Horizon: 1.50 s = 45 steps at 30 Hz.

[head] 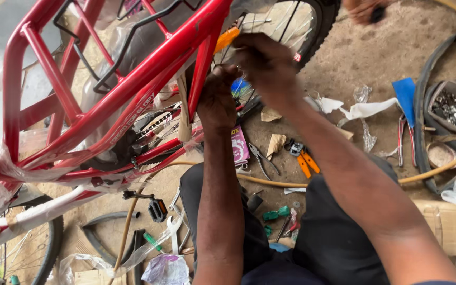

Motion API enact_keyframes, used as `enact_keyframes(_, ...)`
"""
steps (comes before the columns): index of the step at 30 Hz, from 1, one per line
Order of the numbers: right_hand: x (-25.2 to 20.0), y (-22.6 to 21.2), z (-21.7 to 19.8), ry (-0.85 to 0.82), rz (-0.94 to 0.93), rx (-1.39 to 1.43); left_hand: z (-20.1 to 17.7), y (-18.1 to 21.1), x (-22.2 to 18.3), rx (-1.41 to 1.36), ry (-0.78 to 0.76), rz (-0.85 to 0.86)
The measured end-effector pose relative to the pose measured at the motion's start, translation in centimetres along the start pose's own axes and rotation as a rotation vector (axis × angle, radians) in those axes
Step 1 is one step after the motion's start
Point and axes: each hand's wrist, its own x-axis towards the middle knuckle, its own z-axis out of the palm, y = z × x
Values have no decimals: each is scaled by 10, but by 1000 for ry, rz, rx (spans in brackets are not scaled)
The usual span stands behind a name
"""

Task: The person assembles a bicycle by hand, removing small parts from plastic bags and attaching them to the frame.

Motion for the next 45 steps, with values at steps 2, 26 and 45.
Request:
enact_keyframes(2,3,10,19,-58,-76,129,-2,0,2,30,102,-69)
enact_keyframes(26,8,38,42,-6,-166,116,23,28,6,-1,177,-221)
enact_keyframes(45,19,63,43,5,-67,341,27,0,15,20,294,-119)
